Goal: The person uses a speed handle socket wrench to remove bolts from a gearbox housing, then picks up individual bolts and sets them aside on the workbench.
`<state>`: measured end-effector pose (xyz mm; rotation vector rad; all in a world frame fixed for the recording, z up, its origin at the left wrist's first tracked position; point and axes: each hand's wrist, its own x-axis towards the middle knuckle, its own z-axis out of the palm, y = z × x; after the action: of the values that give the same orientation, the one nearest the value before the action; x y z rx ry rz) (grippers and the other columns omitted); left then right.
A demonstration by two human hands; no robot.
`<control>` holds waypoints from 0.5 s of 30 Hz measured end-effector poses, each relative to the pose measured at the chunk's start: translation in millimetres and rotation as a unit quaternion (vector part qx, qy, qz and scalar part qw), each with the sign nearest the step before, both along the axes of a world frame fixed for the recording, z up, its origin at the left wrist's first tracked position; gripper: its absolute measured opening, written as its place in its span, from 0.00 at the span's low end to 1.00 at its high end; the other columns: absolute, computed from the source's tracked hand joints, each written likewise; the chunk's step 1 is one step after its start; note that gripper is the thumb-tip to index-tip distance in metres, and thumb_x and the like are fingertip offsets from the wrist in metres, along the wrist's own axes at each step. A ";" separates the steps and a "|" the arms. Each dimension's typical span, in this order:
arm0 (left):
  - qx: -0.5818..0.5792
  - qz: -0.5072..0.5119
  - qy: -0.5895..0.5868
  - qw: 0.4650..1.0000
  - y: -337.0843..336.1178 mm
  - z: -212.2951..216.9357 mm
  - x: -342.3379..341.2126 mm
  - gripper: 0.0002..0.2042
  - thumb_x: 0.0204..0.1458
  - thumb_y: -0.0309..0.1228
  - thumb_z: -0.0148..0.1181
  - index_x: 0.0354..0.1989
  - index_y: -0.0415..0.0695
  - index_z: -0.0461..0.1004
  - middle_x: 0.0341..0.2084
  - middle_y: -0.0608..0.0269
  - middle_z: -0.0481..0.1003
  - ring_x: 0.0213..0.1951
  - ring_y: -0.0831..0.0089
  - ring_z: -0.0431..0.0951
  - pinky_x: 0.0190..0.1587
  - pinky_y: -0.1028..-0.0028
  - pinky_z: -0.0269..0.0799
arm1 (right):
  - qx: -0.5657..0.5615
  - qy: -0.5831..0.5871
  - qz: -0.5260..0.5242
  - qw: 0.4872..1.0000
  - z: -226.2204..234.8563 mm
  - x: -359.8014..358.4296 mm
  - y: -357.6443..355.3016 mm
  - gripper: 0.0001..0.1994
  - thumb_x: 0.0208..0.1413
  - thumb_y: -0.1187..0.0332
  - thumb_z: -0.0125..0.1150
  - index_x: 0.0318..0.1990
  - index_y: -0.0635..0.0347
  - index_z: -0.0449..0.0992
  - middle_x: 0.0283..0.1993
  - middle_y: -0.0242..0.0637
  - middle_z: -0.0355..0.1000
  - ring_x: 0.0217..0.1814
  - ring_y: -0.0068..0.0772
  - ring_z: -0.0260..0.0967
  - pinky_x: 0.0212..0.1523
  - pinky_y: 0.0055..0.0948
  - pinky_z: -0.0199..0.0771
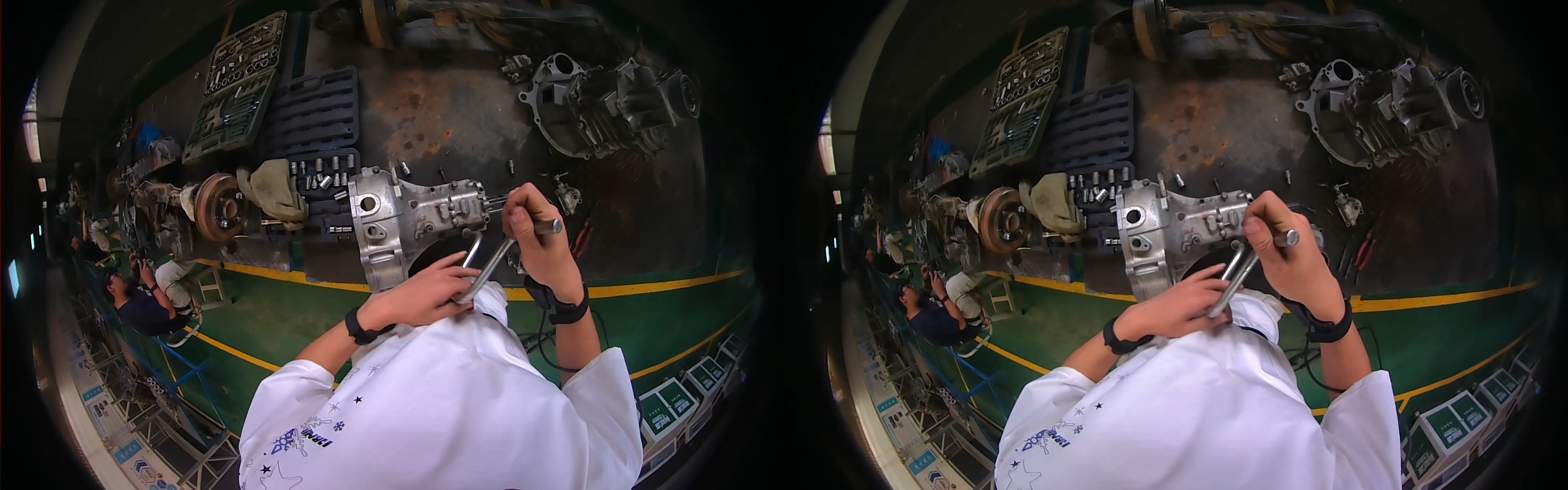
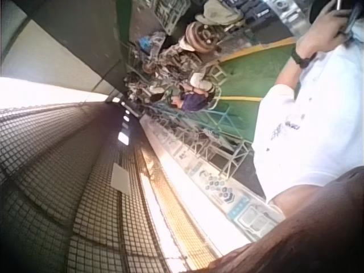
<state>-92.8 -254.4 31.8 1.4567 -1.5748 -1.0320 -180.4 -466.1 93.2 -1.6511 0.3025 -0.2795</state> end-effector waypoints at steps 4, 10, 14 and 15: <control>-0.053 0.007 0.057 0.997 -52.3 2.2 -57.3 0.08 0.60 0.32 0.57 0.37 0.40 0.74 0.45 0.50 0.76 0.57 0.56 0.72 0.71 0.54 0.51 | -0.171 0.104 -0.046 0.979 38.8 -7.6 34.6 0.12 0.64 0.64 0.59 0.35 0.64 0.70 0.25 0.41 0.68 0.26 0.36 0.64 0.29 0.35 0.65; -0.025 0.314 0.126 0.941 -112.4 -25.7 -5.3 0.10 0.61 0.34 0.60 0.39 0.39 0.74 0.24 0.60 0.76 0.30 0.66 0.75 0.36 0.67 0.70 | -0.216 0.067 0.192 0.955 55.6 -44.8 92.2 0.06 0.58 0.69 0.63 0.36 0.62 0.74 0.30 0.45 0.72 0.37 0.49 0.71 0.41 0.42 0.71; 0.043 0.230 0.120 0.965 -18.8 -4.5 38.4 0.09 0.60 0.33 0.61 0.41 0.39 0.74 0.28 0.62 0.74 0.33 0.75 0.71 0.38 0.72 0.68 | 0.021 0.076 -0.081 0.994 44.7 -79.8 57.7 0.09 0.68 0.67 0.56 0.40 0.66 0.74 0.36 0.34 0.75 0.42 0.24 0.73 0.43 0.25 0.71; 0.062 0.160 0.077 0.982 2.3 2.3 27.6 0.10 0.60 0.32 0.61 0.42 0.39 0.74 0.32 0.61 0.75 0.36 0.73 0.73 0.42 0.70 0.69 | 0.019 0.011 -0.142 0.990 31.5 -75.6 40.3 0.11 0.69 0.66 0.54 0.40 0.67 0.73 0.37 0.32 0.74 0.42 0.20 0.71 0.43 0.23 0.71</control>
<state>-65.2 -252.2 34.1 1.6092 -1.1385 -1.0363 -256.0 -425.8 124.6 -1.5742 0.5575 -0.4662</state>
